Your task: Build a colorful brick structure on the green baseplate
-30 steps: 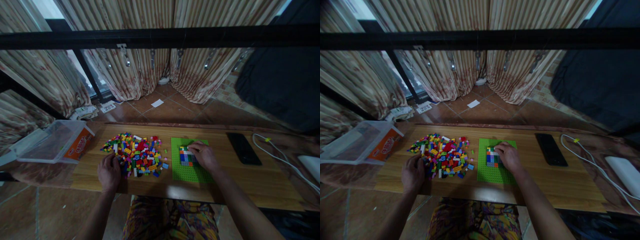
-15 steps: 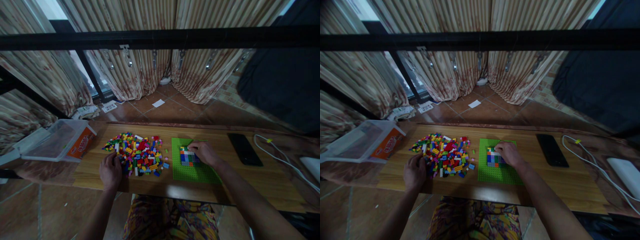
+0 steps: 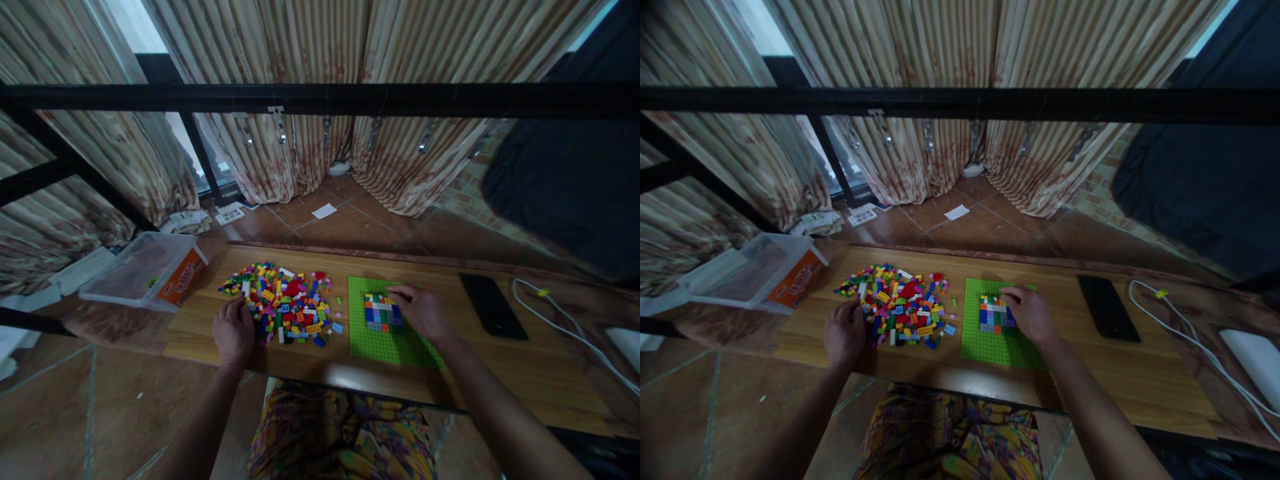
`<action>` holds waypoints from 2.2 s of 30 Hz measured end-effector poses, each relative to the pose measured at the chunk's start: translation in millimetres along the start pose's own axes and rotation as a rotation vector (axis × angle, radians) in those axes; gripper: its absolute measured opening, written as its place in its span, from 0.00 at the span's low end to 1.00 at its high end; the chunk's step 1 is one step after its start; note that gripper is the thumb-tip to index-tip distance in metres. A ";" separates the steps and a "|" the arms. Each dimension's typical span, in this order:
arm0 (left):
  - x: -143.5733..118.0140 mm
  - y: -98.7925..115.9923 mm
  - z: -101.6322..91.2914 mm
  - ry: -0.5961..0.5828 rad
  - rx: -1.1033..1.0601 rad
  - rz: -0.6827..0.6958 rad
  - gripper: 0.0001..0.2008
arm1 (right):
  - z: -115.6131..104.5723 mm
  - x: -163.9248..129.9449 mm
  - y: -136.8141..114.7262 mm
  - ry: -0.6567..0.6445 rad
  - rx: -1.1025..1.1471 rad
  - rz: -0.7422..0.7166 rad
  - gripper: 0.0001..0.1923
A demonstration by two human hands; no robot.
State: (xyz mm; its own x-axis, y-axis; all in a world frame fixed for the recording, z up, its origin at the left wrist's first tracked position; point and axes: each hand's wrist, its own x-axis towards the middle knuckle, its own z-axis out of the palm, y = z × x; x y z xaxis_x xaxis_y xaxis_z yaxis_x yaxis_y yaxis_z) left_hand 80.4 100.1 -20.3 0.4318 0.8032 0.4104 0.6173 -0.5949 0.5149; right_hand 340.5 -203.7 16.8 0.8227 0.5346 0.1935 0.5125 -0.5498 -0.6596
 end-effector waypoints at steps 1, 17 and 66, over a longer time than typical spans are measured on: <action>-0.2 0.5 -0.1 0.000 -0.002 0.001 0.14 | 0.2 -5.0 -4.4 0.023 0.025 0.009 0.11; -1.1 -1.9 1.6 -0.007 0.008 -0.011 0.15 | 74.5 -66.9 -86.5 -0.256 -0.067 -0.373 0.11; 2.5 -2.4 0.3 -0.037 0.076 0.016 0.17 | 19.0 -0.8 12.6 -0.060 -0.110 -0.094 0.12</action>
State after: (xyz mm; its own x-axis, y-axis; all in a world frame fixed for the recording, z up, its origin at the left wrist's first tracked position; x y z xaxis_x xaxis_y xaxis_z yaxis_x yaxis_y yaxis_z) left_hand 80.2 103.6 -20.7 0.4651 0.7951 0.3893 0.6574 -0.6047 0.4497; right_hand 341.7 -198.9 -5.5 0.7552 0.6227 0.2045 0.6132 -0.5609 -0.5562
